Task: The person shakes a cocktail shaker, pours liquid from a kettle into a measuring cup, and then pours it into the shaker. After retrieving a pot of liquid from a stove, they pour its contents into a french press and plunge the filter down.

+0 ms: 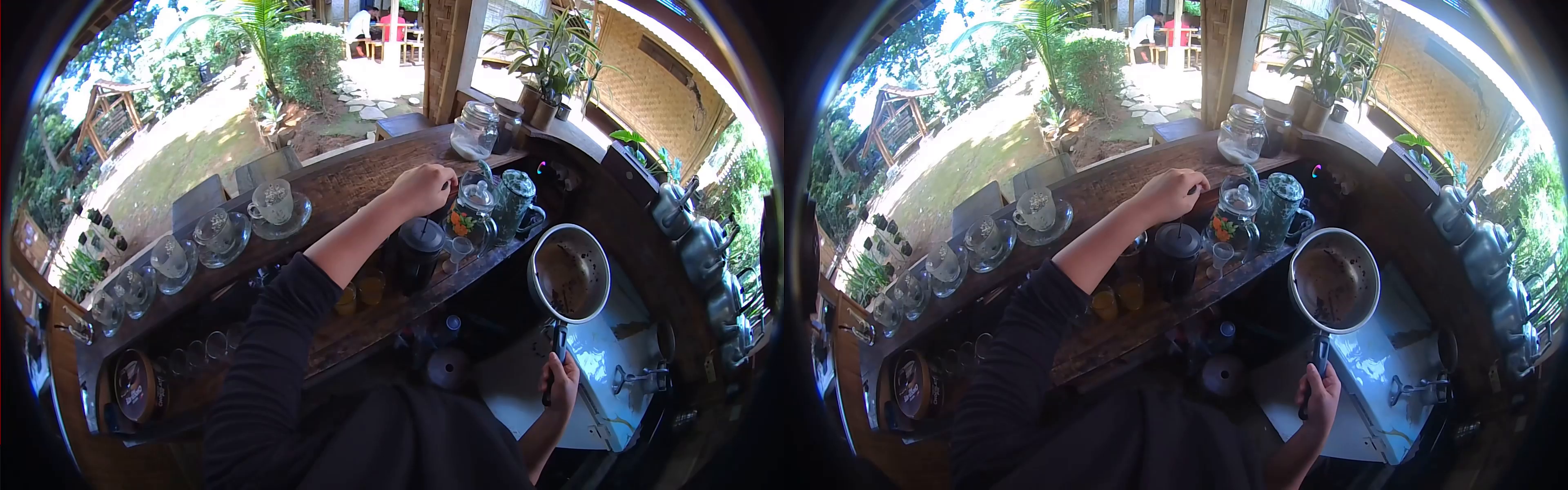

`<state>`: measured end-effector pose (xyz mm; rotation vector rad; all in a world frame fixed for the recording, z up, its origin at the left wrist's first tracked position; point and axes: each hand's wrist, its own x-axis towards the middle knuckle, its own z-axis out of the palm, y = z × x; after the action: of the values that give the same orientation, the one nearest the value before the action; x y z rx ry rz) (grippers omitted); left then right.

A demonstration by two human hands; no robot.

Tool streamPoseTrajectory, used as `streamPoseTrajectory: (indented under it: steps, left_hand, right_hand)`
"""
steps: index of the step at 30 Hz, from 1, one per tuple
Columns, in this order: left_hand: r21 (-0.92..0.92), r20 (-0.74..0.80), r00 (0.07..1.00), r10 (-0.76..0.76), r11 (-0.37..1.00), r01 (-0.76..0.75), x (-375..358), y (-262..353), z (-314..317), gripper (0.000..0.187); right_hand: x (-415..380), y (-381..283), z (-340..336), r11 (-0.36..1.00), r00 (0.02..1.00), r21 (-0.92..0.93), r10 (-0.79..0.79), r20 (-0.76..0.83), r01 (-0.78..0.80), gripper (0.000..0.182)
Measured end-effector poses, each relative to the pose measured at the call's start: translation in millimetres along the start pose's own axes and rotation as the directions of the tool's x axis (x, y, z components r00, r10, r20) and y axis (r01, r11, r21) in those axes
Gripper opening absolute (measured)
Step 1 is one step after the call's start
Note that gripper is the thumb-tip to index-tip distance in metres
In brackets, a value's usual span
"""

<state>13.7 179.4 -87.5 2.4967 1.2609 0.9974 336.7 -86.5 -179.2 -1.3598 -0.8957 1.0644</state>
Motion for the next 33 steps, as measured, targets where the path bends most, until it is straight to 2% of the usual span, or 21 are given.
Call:
streamPoseTrajectory:
  steps: [5, 8, 13, 17, 19, 22, 33]
  left_hand:
    - [0.031, -0.011, 1.000, 0.020, 0.999, -0.020, -1.2, -2.9, 3.1, 0.018]
    - [0.040, -0.084, 0.994, 0.064, 0.997, -0.060, -3.0, -8.7, 10.1, 0.017]
    - [-0.021, -0.140, 0.984, 0.108, 0.993, -0.112, -8.3, -7.9, 11.9, 0.015]
    - [-0.022, -0.139, 0.981, 0.133, 0.990, -0.137, -11.2, -7.3, 13.2, 0.015]
    - [-0.027, -0.033, 0.997, 0.073, 0.997, -0.074, -11.9, -3.8, 10.3, 0.020]
    - [-0.040, -0.120, 0.985, 0.120, 0.991, -0.125, -12.2, -7.6, 17.3, 0.018]
    - [-0.051, -0.110, 0.989, 0.098, 0.993, -0.104, -21.3, -11.7, 26.4, 0.025]
  right_hand:
    - [-2.2, -1.3, 4.0, 1.000, 1.000, -0.016, -0.005, 0.015, 0.005, 0.011]
    - [-2.2, -0.5, 4.4, 1.000, 1.000, -0.009, 0.011, 0.028, -0.010, 0.012]
    - [-1.3, 4.5, 4.9, 1.000, 0.999, -0.023, 0.021, 0.039, -0.020, 0.012]
    - [-0.4, 10.0, 4.4, 0.999, 0.999, -0.040, 0.015, 0.039, -0.014, 0.014]
    - [-1.3, 9.6, 5.4, 1.000, 0.999, -0.028, 0.013, 0.051, -0.012, 0.014]
    - [-2.8, 10.9, 7.2, 0.999, 0.999, -0.032, 0.018, 0.037, -0.017, 0.014]
    - [-4.6, 18.0, 3.1, 0.999, 0.998, -0.029, 0.032, 0.052, -0.031, 0.013]
